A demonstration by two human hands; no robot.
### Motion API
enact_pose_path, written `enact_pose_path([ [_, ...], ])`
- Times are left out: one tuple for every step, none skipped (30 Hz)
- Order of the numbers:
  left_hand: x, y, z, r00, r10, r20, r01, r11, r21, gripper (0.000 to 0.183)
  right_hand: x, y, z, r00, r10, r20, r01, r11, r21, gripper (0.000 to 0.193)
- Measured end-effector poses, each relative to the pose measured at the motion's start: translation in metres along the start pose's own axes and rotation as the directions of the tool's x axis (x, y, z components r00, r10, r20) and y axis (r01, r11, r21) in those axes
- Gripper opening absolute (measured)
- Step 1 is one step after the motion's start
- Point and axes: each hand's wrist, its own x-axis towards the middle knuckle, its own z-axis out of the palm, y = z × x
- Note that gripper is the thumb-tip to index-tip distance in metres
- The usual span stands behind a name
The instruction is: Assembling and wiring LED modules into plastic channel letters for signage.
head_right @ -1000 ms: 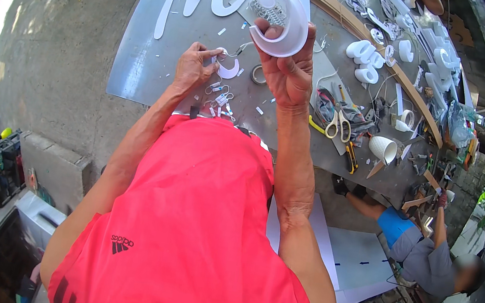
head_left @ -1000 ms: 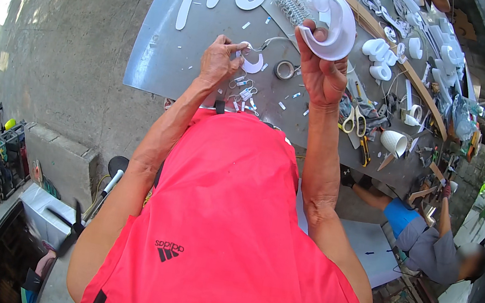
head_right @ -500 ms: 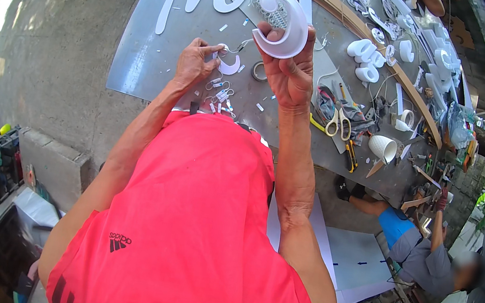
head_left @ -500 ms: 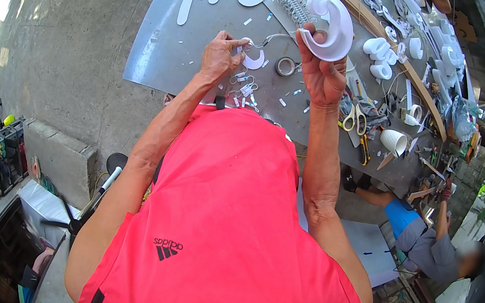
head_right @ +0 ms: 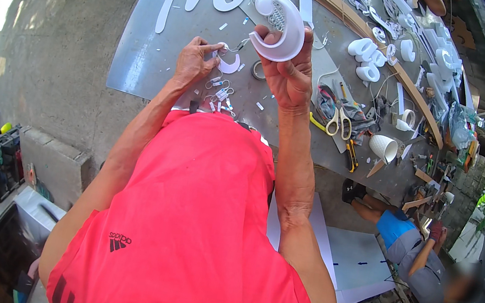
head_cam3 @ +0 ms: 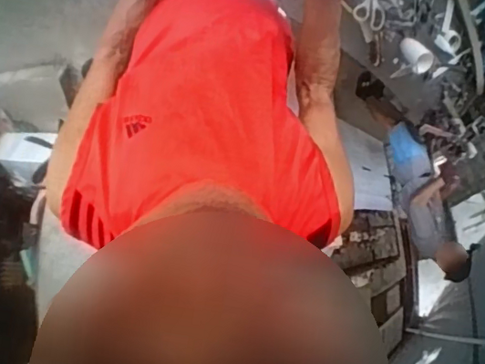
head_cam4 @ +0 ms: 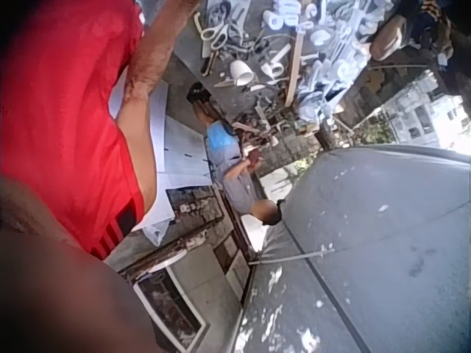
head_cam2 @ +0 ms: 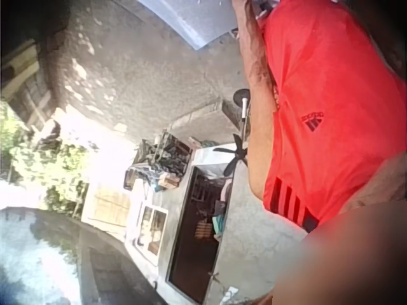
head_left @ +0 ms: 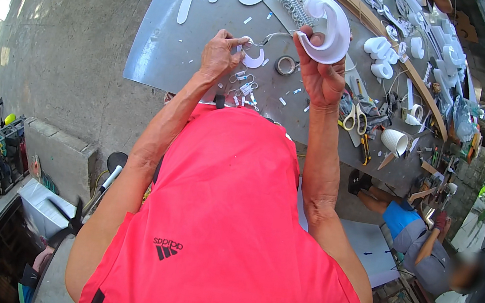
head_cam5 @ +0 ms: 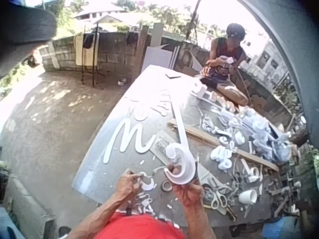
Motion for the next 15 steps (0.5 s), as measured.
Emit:
enact_pose_path([
  [0.0007,-0.0001,0.0000,1.000,0.001,-0.002,-0.001,1.000,0.000,0.041,0.0001,-0.0002,-0.0006,1.000,0.000,0.000,0.000,1.000,0.000,0.066],
  [0.0005,-0.0002,0.0002,1.000,0.002,-0.003,-0.002,1.000,0.000,0.041,-0.0003,-0.0001,-0.0008,1.000,0.004,-0.005,-0.004,1.000,0.000,0.066],
  [0.0005,-0.0004,0.0003,1.000,0.001,-0.002,-0.001,1.000,0.000,0.041,-0.0008,0.0000,-0.0008,1.000,0.008,-0.009,-0.008,1.000,0.000,0.066],
  [0.0007,-0.0006,0.0004,1.000,0.003,0.000,-0.003,1.000,-0.002,0.041,-0.0016,0.0000,-0.0007,1.000,0.008,-0.010,-0.008,1.000,0.001,0.066],
  [0.0008,-0.0001,-0.0006,1.000,0.005,0.003,-0.005,1.000,-0.004,0.042,-0.0016,0.0003,0.0000,1.000,0.004,-0.016,-0.004,1.000,0.017,0.065],
  [0.0005,0.0006,-0.0011,1.000,0.004,0.005,-0.004,1.000,-0.003,0.042,-0.0016,0.0007,0.0006,1.000,0.000,-0.022,0.001,0.999,0.033,0.065],
  [-0.0001,0.0017,-0.0013,1.000,0.004,-0.006,-0.004,1.000,-0.010,0.040,-0.0019,0.0012,0.0008,1.000,0.000,-0.024,0.001,0.999,0.034,0.065],
  [-0.0007,0.0020,-0.0013,1.000,0.003,-0.017,-0.004,1.000,-0.016,0.038,-0.0021,0.0015,0.0007,1.000,0.000,-0.025,0.001,1.000,0.030,0.065],
  [-0.0012,0.0017,-0.0017,1.000,0.002,-0.016,-0.002,1.000,-0.016,0.038,-0.0023,0.0019,0.0005,1.000,0.001,-0.025,0.000,1.000,0.026,0.064],
  [-0.0016,0.0013,-0.0021,1.000,-0.004,-0.003,0.004,1.000,-0.012,0.041,-0.0026,0.0022,0.0003,1.000,0.002,-0.027,-0.001,1.000,0.027,0.064],
  [-0.0019,0.0011,-0.0029,1.000,-0.010,0.010,0.010,1.000,-0.009,0.043,-0.0030,0.0021,-0.0003,1.000,0.004,-0.024,-0.004,1.000,0.024,0.064],
  [-0.0018,0.0012,-0.0032,1.000,-0.013,0.011,0.013,1.000,-0.008,0.043,-0.0034,0.0020,-0.0011,1.000,0.007,-0.022,-0.006,1.000,0.021,0.063],
  [-0.0011,0.0014,-0.0032,1.000,-0.013,0.014,0.013,1.000,-0.010,0.044,-0.0037,0.0016,-0.0020,1.000,0.008,-0.024,-0.008,1.000,0.024,0.063],
  [-0.0016,0.0008,-0.0030,1.000,-0.014,0.017,0.015,1.000,-0.010,0.044,-0.0044,0.0016,-0.0026,1.000,0.009,-0.025,-0.008,1.000,0.022,0.063],
  [-0.0016,0.0001,-0.0028,1.000,-0.020,0.021,0.020,1.000,-0.008,0.044,-0.0052,0.0018,-0.0033,1.000,0.008,-0.027,-0.008,1.000,0.022,0.063],
])
